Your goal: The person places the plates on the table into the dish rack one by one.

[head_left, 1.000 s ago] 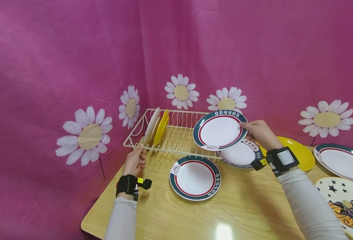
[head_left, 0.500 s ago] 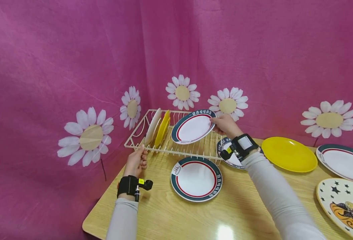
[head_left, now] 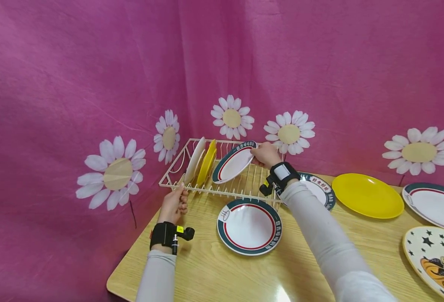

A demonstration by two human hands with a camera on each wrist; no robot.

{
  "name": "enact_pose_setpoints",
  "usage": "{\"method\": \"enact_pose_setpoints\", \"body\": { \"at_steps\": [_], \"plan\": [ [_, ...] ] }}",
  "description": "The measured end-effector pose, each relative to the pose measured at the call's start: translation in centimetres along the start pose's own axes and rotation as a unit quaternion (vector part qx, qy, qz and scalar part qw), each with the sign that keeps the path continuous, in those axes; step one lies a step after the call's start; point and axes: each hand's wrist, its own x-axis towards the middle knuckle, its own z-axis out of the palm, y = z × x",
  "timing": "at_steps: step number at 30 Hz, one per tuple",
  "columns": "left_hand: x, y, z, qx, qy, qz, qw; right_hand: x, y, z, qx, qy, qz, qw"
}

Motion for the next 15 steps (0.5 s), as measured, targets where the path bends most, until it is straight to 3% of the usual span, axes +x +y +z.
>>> {"method": "enact_pose_setpoints", "body": {
  "at_steps": [8, 15],
  "plan": [
    [0.1, -0.1, 0.0, -0.004, 0.001, -0.003, 1.0000, -0.3, -1.0, 1.2, -0.111, 0.037, -0.033, 0.993],
    [0.1, -0.1, 0.0, -0.008, 0.008, -0.002, 0.9999, -0.1, -2.0, 2.6, -0.161, 0.071, -0.051, 0.983]
  ]
}}
